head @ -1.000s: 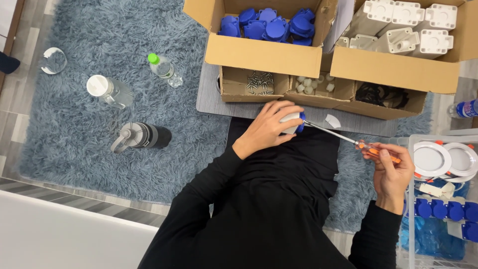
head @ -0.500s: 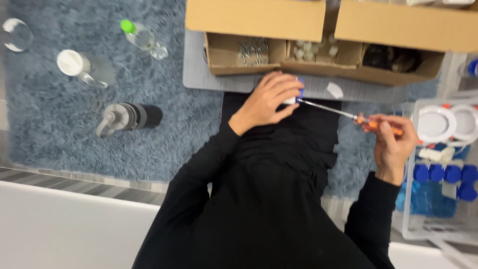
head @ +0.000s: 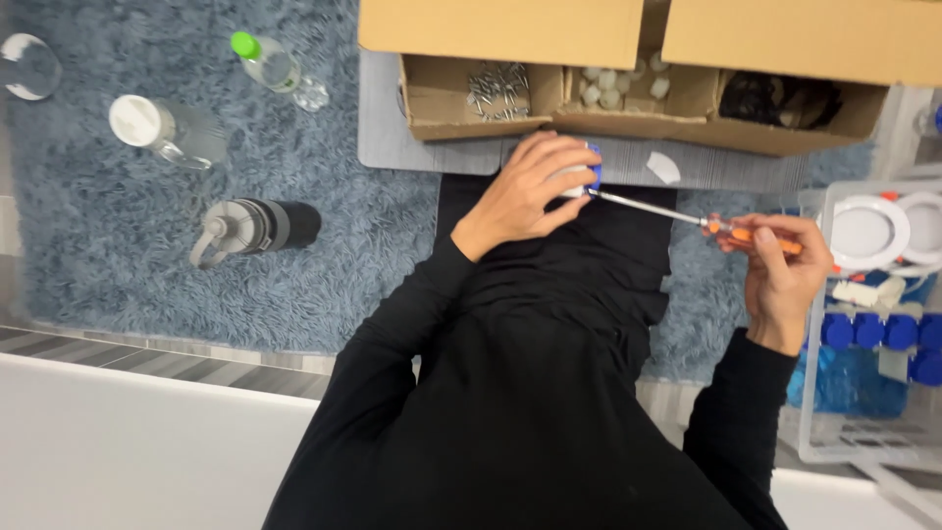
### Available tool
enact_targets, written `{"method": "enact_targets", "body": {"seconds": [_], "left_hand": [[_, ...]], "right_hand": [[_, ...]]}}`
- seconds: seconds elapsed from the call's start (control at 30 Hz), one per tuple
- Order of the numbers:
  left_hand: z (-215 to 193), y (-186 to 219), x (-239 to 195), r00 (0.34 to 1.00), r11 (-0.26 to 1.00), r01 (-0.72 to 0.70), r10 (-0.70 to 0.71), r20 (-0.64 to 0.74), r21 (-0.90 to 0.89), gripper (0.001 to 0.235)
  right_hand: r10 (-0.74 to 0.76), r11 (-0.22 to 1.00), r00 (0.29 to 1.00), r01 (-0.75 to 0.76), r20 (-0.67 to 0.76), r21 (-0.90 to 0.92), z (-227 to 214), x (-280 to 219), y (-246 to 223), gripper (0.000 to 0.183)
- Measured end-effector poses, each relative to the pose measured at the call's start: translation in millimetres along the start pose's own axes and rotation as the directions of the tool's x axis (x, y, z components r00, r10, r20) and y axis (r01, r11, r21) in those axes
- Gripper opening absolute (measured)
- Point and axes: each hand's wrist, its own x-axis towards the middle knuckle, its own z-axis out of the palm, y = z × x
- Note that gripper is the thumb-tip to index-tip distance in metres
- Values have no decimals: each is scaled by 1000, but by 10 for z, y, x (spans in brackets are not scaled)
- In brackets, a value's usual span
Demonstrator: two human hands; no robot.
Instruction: Assembling electrical components by hand and using a screwdriver to fasten parts.
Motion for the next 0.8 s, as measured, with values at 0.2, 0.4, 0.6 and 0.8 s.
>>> {"method": "enact_targets", "body": {"seconds": [0.2,0.4,0.6,0.8], "left_hand": [[-31,8,12,999,999,-48,47,-25,-9,33],[-37,17,27,999,999,-47,47,-28,-2,31],[-18,95,51,996,1000,-13,12,-87,-9,31],[-18,163,73,994,999,24,-26,-110,-22,29]], "right_hand": [[28,1000,999,-28,25,-3,-9,22,5,11],[154,983,987,-149,43,-108,11,112,-56,20],[80,994,991,-70,109,-88,-78,95,-22,26],[-7,1000,986,10,168,-16,-128,110,97,27]]}}
